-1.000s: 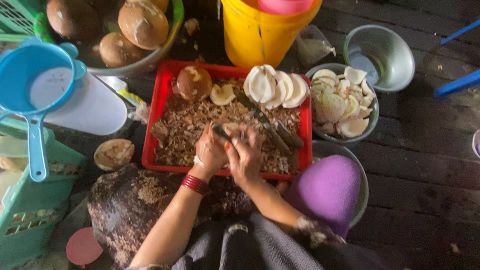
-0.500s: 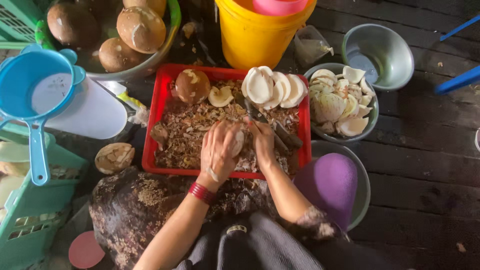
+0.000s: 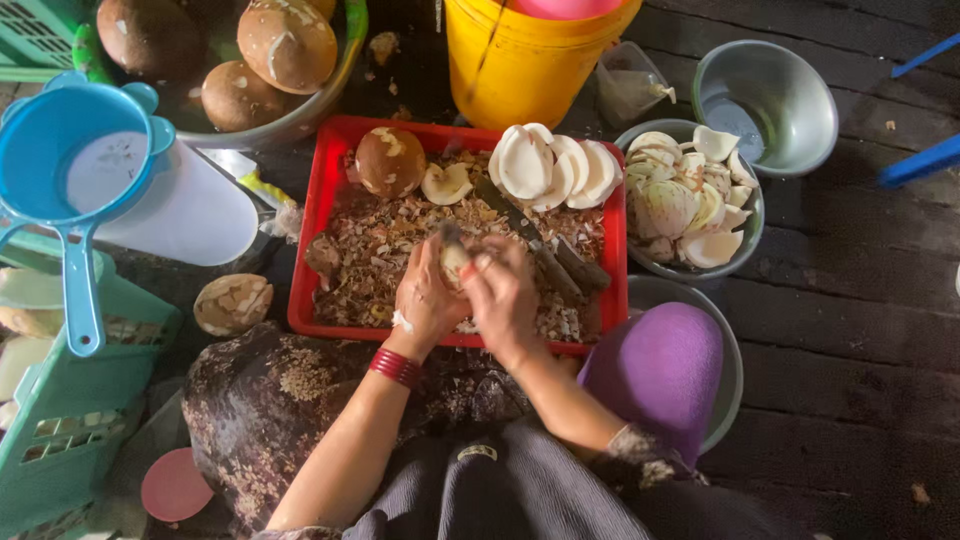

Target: The person sits on the floor and uses a knife to peel the husk from a coconut. They rotate the coconut and scrape away the outer layer, placing the peeled coconut and husk pieces into a red tray.

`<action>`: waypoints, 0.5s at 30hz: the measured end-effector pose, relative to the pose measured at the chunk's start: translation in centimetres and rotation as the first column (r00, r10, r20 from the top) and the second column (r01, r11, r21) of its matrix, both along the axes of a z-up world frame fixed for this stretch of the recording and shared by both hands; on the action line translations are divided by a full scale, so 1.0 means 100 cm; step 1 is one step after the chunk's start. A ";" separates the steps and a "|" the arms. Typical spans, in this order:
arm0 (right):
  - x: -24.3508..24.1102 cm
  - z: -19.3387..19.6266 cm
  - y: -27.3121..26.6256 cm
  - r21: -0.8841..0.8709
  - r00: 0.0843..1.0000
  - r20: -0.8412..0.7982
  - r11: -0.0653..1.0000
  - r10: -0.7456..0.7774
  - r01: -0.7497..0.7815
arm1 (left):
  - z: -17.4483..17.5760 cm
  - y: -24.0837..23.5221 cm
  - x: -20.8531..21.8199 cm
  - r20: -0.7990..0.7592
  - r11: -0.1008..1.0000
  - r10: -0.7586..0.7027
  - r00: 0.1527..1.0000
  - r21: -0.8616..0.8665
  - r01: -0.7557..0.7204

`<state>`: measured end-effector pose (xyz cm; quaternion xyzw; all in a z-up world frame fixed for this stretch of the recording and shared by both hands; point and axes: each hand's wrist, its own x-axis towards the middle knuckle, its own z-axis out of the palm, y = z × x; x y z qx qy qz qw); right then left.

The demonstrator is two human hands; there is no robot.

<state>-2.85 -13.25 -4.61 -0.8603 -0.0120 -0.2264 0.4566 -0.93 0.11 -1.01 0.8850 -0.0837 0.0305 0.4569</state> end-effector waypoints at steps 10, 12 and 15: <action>0.008 0.026 0.003 -0.102 0.987 0.161 0.994 -0.012 0.028 | -0.003 -0.005 0.004 0.108 0.999 0.033 0.994 0.031 -0.036; 0.005 0.022 0.001 -0.236 0.981 0.192 0.968 -0.037 0.083 | -0.006 -0.007 0.006 0.174 0.998 0.020 0.985 0.061 -0.031; 0.018 0.006 -0.010 0.096 0.921 -0.390 0.995 0.001 0.040 | -0.009 -0.004 0.000 0.193 1.000 -0.012 0.981 0.023 0.008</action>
